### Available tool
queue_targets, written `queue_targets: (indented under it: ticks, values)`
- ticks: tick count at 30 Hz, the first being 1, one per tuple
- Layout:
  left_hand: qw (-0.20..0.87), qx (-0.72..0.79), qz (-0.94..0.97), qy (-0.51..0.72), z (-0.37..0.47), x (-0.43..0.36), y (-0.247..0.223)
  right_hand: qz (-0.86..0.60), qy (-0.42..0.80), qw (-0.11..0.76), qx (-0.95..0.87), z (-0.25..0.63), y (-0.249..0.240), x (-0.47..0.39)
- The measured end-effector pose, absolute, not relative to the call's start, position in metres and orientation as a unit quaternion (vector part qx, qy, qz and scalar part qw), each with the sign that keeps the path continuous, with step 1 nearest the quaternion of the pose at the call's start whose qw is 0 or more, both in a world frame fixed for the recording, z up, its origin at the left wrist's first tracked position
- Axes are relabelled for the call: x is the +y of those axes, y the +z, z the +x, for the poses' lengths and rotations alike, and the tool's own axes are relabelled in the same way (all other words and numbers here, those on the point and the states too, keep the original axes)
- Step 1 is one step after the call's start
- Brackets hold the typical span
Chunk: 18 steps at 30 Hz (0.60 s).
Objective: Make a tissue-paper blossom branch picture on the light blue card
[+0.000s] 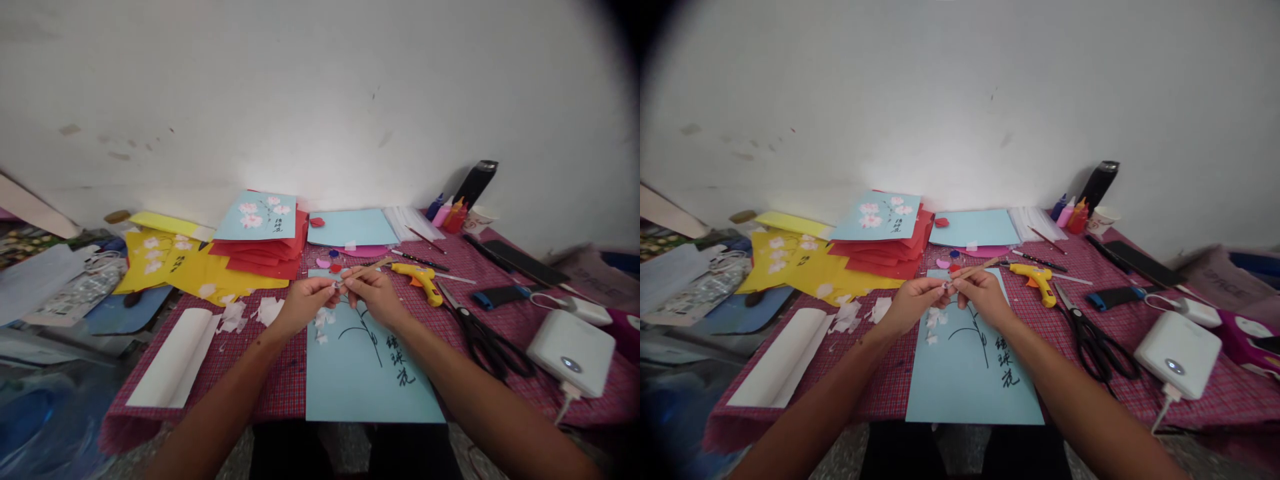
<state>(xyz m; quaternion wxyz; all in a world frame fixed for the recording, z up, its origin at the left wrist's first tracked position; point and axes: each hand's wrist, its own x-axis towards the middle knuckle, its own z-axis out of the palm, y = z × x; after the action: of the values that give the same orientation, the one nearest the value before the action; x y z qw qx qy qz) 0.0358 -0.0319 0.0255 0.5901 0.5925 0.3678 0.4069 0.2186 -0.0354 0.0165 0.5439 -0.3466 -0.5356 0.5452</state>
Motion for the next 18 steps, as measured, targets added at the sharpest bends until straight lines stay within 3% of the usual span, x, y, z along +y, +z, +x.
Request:
queue_targets:
  ticks: [10, 15, 18]
  values:
    - [0.545, 0.378, 0.612, 0.43, 0.033, -0.032, 0.03, -0.381, 0.525, 0.531, -0.546, 0.215, 0.024, -0.037]
    - [0.538, 0.426, 0.57, 0.451, 0.025, -0.023, 0.028, -0.386, 0.501, 0.589, -0.504, 0.221, 0.026, -0.033]
    - [0.471, 0.458, 0.607, 0.447, 0.017, -0.018, 0.027, -0.393, 0.492, 0.606, -0.486, 0.224, 0.026, -0.031]
